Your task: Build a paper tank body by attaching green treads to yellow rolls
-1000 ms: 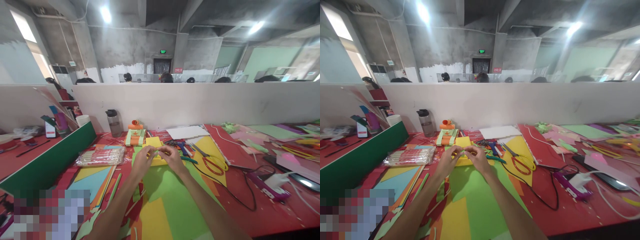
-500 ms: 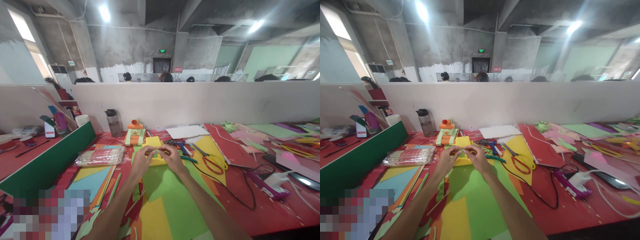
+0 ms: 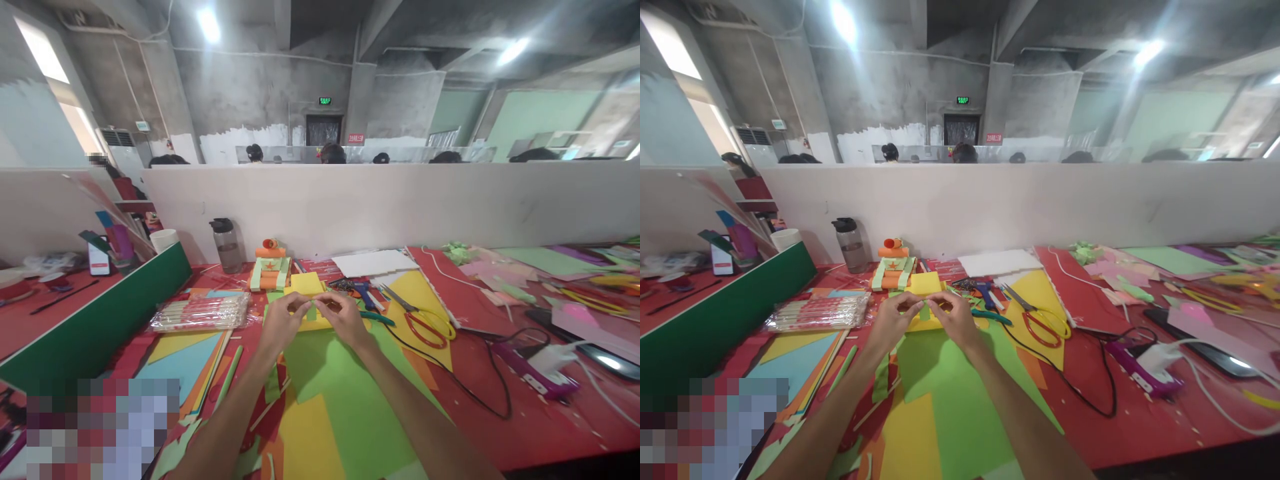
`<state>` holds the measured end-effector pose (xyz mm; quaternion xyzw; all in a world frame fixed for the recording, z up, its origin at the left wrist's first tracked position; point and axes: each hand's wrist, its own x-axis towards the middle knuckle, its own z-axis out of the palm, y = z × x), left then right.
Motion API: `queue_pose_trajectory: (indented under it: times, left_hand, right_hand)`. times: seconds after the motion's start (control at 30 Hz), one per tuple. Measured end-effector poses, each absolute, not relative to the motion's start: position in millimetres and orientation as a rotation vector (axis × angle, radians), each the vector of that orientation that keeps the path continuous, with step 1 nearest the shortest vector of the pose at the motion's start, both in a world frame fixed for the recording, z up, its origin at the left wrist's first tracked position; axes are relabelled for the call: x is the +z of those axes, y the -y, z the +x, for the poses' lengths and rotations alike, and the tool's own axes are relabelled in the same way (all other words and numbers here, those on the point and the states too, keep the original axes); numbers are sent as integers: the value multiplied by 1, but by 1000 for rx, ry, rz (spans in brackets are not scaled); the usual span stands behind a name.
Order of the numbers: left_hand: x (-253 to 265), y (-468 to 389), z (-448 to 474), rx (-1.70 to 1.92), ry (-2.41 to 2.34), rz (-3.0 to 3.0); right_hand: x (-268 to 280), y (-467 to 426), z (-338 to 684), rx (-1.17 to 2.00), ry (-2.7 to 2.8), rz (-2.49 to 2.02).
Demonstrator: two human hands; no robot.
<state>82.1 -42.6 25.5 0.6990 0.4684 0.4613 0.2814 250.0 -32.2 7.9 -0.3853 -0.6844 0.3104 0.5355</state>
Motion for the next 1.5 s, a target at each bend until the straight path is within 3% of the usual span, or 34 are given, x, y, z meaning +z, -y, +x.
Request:
queue_pose_trajectory:
  times: [1.03,1.5]
  left_hand:
    - [26,47,85,1184,-1310,2098]
    - [26,46,84,1168,-1257,2088]
  right_hand:
    - [10,36,248,631,1719,-930]
    - [6,32,249,761,1660,-918]
